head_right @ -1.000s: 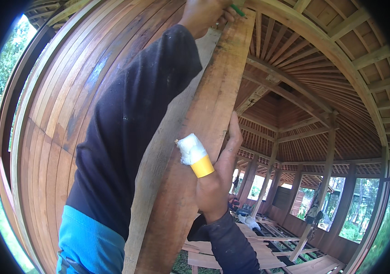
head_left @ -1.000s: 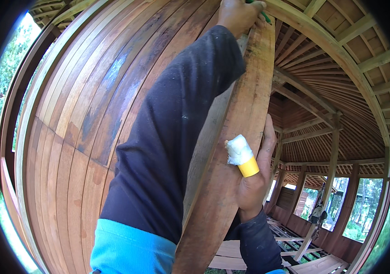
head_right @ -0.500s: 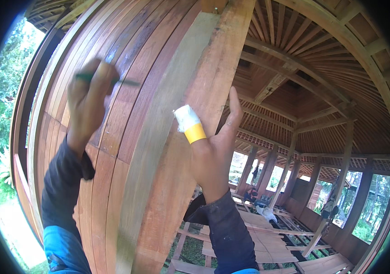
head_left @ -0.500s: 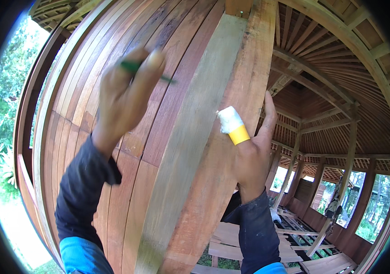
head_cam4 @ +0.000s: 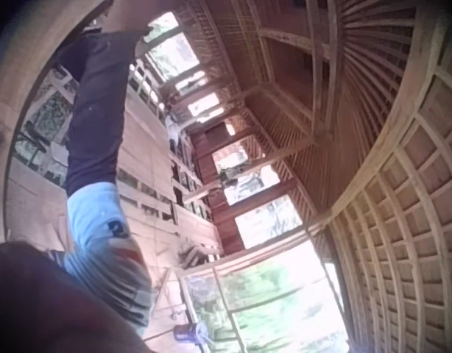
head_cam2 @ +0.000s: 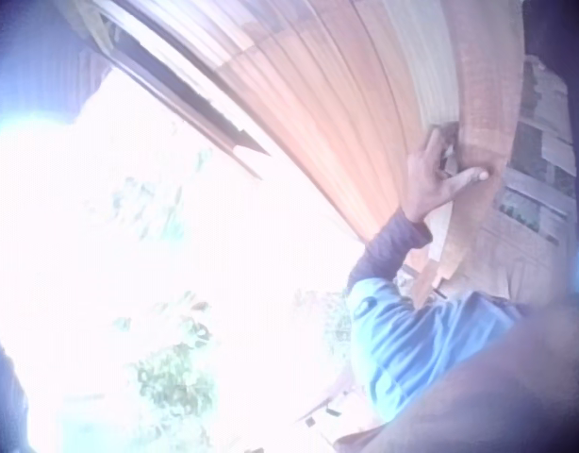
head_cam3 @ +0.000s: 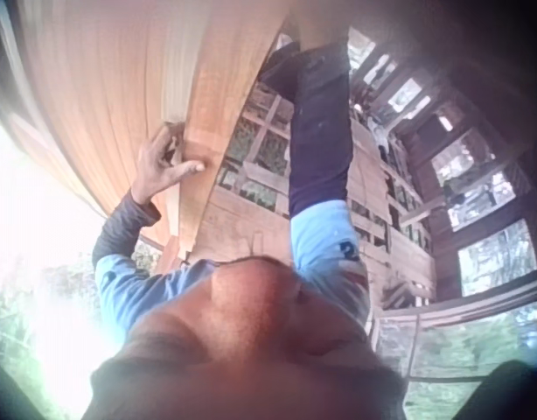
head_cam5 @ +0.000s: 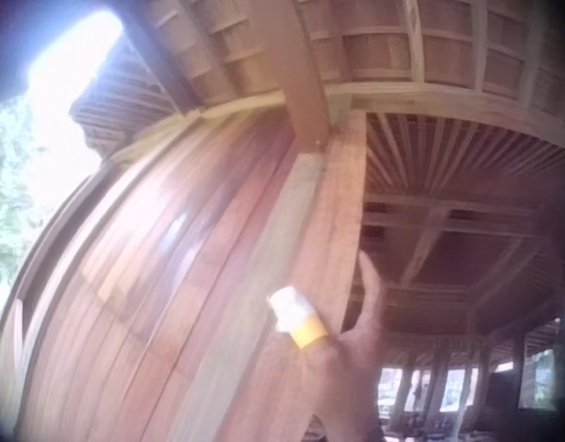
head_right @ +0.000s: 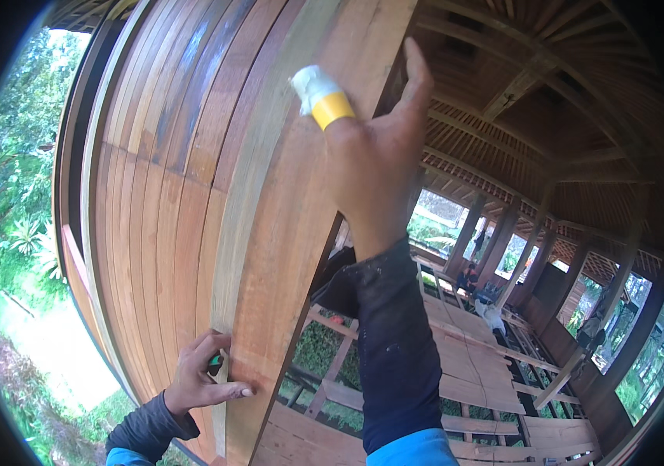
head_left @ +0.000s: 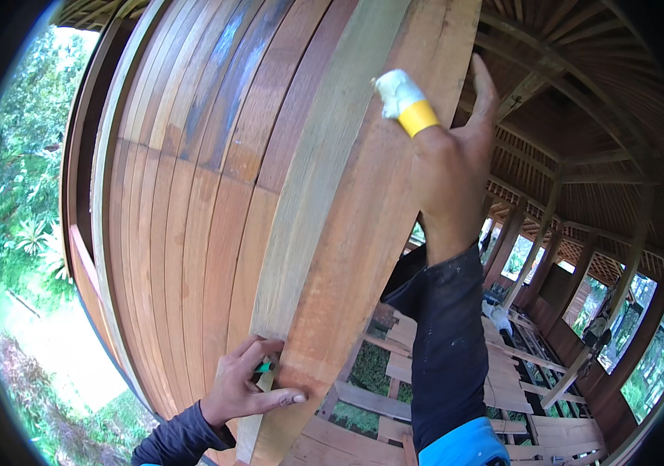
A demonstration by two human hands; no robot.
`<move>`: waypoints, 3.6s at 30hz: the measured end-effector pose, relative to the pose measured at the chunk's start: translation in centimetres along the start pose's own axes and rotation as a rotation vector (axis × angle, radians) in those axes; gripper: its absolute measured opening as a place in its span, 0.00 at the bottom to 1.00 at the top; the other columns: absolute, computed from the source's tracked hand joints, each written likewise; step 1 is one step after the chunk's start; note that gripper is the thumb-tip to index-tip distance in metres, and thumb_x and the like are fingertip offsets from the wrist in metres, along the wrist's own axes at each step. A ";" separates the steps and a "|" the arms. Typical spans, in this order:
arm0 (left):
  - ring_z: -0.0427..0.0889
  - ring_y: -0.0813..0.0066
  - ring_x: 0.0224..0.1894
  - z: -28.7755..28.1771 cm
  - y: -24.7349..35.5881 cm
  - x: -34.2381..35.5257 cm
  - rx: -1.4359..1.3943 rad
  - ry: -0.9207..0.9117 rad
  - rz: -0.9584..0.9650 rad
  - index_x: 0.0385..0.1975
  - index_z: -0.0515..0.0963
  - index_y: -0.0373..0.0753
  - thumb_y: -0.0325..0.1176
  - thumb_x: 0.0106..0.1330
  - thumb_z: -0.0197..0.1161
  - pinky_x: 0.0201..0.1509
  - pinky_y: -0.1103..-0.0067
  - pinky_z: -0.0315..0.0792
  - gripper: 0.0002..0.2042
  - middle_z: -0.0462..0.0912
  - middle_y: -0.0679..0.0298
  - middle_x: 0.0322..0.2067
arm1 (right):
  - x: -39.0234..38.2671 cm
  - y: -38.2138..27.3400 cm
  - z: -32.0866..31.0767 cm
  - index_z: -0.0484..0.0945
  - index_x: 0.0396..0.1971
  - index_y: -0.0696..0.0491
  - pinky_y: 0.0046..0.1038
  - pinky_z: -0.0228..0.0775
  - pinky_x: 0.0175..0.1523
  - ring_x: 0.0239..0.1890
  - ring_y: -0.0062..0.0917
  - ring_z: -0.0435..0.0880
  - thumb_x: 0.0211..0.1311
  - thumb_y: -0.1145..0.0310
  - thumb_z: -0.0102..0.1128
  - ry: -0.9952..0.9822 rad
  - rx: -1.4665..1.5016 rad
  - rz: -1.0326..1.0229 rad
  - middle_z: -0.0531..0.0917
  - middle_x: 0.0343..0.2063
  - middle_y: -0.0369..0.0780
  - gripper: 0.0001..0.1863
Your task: The person uses a hand saw to cut a piece of wood on a wooden floor. They then use a pencil and square to mark another piece of wood.
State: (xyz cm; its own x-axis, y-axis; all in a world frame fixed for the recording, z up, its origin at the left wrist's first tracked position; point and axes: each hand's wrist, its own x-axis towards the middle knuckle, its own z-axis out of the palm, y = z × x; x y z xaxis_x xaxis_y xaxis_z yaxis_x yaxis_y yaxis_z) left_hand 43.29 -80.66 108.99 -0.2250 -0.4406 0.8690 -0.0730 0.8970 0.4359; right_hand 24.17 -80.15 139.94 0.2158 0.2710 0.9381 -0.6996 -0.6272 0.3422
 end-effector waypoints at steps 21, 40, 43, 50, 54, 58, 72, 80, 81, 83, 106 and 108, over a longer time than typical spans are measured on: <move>0.92 0.61 0.39 12.2 8.2 -2.8 -0.323 -0.604 -0.222 0.45 0.86 0.30 0.51 0.45 0.88 0.49 0.73 0.81 0.34 0.91 0.51 0.35 | -2.9 -3.6 -24.9 0.62 0.73 0.61 0.29 0.74 0.64 0.57 0.26 0.83 0.64 0.71 0.71 0.229 0.106 0.428 0.81 0.57 0.45 0.40; 0.83 0.51 0.23 42.6 27.3 -15.3 -0.302 -0.969 0.204 0.33 0.81 0.40 0.53 0.54 0.78 0.27 0.63 0.77 0.23 0.83 0.54 0.22 | -30.3 -10.5 -76.9 0.44 0.81 0.51 0.30 0.75 0.65 0.64 0.27 0.75 0.74 0.69 0.62 0.626 0.008 0.868 0.69 0.67 0.41 0.44; 0.84 0.51 0.25 45.7 29.0 -17.7 -0.199 -1.066 0.250 0.34 0.81 0.41 0.54 0.55 0.77 0.29 0.61 0.78 0.22 0.84 0.54 0.23 | -35.0 -12.9 -82.7 0.44 0.81 0.48 0.31 0.76 0.64 0.63 0.27 0.76 0.75 0.66 0.62 0.715 0.180 0.918 0.70 0.66 0.41 0.44; 0.87 0.54 0.26 51.9 29.3 -22.8 -0.132 -1.309 0.281 0.34 0.84 0.41 0.56 0.52 0.78 0.33 0.63 0.80 0.24 0.86 0.56 0.24 | -37.8 -19.7 -87.3 0.71 0.63 0.55 0.40 0.83 0.53 0.47 0.35 0.87 0.78 0.40 0.47 0.990 0.089 1.000 0.84 0.51 0.43 0.33; 0.89 0.59 0.27 54.7 29.9 -24.9 -0.155 -1.482 0.317 0.32 0.85 0.40 0.59 0.48 0.80 0.33 0.67 0.82 0.27 0.87 0.59 0.23 | -40.8 -24.2 -90.0 0.74 0.62 0.51 0.39 0.84 0.53 0.48 0.33 0.88 0.76 0.40 0.52 1.175 -0.134 1.043 0.86 0.49 0.40 0.31; 0.89 0.58 0.29 56.6 32.8 -25.6 -0.267 -1.672 0.229 0.36 0.86 0.43 0.56 0.53 0.78 0.33 0.65 0.81 0.23 0.87 0.59 0.24 | -43.0 -29.0 -91.9 0.75 0.62 0.50 0.38 0.85 0.52 0.46 0.32 0.89 0.75 0.39 0.52 1.272 -0.265 0.961 0.86 0.48 0.38 0.31; 0.88 0.53 0.34 61.6 33.7 -31.9 -0.541 -1.767 0.236 0.37 0.84 0.41 0.52 0.52 0.77 0.39 0.63 0.80 0.22 0.87 0.55 0.29 | -40.2 -36.1 -95.8 0.73 0.62 0.55 0.41 0.79 0.44 0.40 0.37 0.84 0.76 0.41 0.47 1.194 -0.466 0.906 0.83 0.47 0.46 0.33; 0.87 0.53 0.34 63.0 32.3 -34.6 -0.548 -1.748 0.348 0.37 0.83 0.43 0.50 0.51 0.76 0.39 0.60 0.80 0.21 0.86 0.55 0.29 | -38.7 -39.9 -94.0 0.59 0.73 0.55 0.31 0.77 0.36 0.32 0.28 0.82 0.62 0.19 0.47 1.043 -0.718 1.018 0.82 0.39 0.44 0.57; 0.87 0.52 0.34 63.0 31.7 -35.1 -0.529 -1.765 0.361 0.37 0.83 0.43 0.51 0.51 0.76 0.39 0.60 0.80 0.21 0.86 0.55 0.29 | -39.1 -40.5 -93.1 0.57 0.75 0.55 0.31 0.78 0.35 0.32 0.28 0.82 0.62 0.19 0.46 1.058 -0.781 1.027 0.82 0.39 0.44 0.58; 0.87 0.52 0.35 63.0 30.8 -36.0 -0.521 -1.808 0.408 0.36 0.82 0.43 0.51 0.49 0.76 0.39 0.60 0.80 0.21 0.86 0.54 0.29 | -40.3 -43.2 -92.0 0.51 0.78 0.54 0.33 0.80 0.34 0.33 0.30 0.84 0.64 0.20 0.46 1.115 -0.761 0.988 0.82 0.36 0.45 0.58; 0.89 0.53 0.33 58.8 15.4 -42.7 -0.460 -2.149 0.764 0.40 0.84 0.45 0.54 0.53 0.76 0.40 0.60 0.81 0.22 0.87 0.56 0.28 | -51.8 -57.4 -69.5 0.71 0.63 0.51 0.49 0.72 0.64 0.55 0.42 0.81 0.78 0.37 0.42 1.735 -0.833 0.912 0.81 0.52 0.47 0.33; 0.89 0.53 0.33 59.1 15.1 -43.2 -0.443 -2.156 0.762 0.40 0.84 0.45 0.55 0.54 0.75 0.40 0.59 0.81 0.22 0.87 0.56 0.27 | -52.4 -58.0 -69.3 0.70 0.64 0.52 0.51 0.71 0.65 0.56 0.43 0.81 0.77 0.36 0.42 1.764 -0.855 0.909 0.81 0.53 0.47 0.35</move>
State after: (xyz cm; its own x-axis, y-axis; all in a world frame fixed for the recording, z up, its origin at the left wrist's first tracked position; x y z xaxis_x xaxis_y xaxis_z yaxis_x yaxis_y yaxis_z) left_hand -5.53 -46.01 64.18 -0.4487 0.7755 -0.4442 0.5621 0.6313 0.5343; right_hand 6.26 -7.33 67.17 -0.5992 0.6957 -0.3962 -0.3802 -0.6828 -0.6239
